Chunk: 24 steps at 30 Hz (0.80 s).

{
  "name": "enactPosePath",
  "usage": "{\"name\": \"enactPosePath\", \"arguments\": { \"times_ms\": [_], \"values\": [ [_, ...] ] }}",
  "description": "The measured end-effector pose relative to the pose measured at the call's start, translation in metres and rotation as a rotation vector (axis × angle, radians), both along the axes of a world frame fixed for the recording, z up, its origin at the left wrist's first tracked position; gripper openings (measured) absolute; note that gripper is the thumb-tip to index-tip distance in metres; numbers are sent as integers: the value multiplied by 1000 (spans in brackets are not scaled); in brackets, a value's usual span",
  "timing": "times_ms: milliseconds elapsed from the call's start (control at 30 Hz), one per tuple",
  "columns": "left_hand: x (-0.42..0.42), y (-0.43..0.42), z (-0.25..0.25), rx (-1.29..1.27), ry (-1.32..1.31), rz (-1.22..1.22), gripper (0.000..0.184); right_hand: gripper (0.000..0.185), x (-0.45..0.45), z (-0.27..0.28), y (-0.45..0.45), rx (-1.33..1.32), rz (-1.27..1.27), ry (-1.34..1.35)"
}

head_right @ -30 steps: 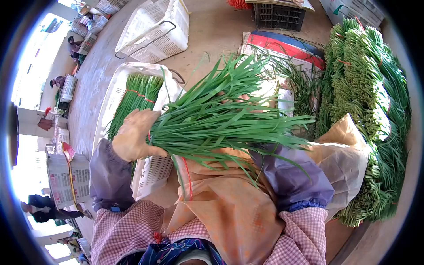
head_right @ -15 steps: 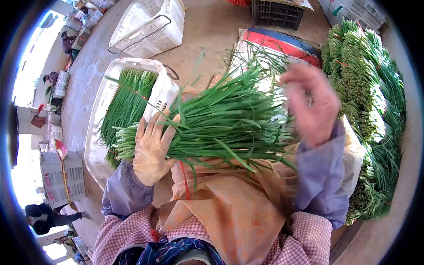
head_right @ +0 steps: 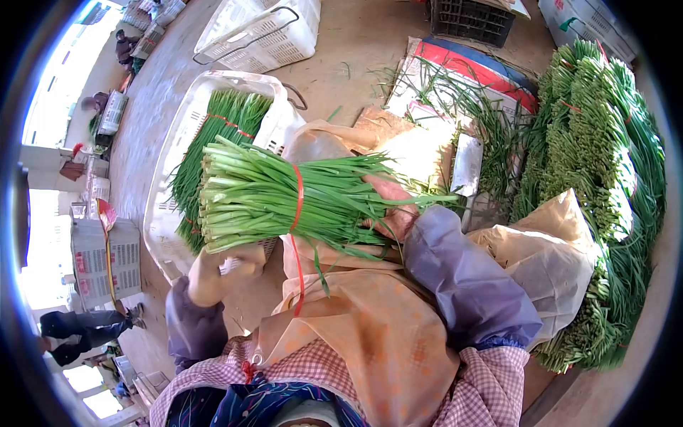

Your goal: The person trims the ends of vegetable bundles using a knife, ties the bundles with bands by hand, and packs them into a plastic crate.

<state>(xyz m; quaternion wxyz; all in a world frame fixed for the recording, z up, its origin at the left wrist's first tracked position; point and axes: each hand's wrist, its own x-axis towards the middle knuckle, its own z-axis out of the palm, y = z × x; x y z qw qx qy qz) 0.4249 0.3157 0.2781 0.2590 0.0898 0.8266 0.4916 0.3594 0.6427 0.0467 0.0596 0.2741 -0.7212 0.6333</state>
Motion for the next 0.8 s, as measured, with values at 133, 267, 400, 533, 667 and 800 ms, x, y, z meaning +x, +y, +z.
{"name": "enactPosePath", "arguments": {
  "times_ms": [133, 267, 400, 533, 667, 800],
  "values": [
    [-36, 14, -38, -56, 541, -137, 54, 84, -4, 42, 2, 157, 10, 86],
    [-64, 76, -56, 524, 472, 19, 77, 58, 6, 65, -21, -893, 167, -1156],
    [-85, 105, -83, 968, 215, 108, 90, 67, 11, 54, -8, -267, 143, -521],
    [-121, 99, -73, 1082, 88, 23, 101, 94, 15, 139, 42, 494, 185, -250],
    [-137, 113, -54, 1151, 124, 97, 113, 30, 12, 167, 123, 669, -303, -342],
    [-148, 138, -54, 1217, 45, 60, 117, 7, 25, 243, 74, -146, -360, -245]
  ]
}}
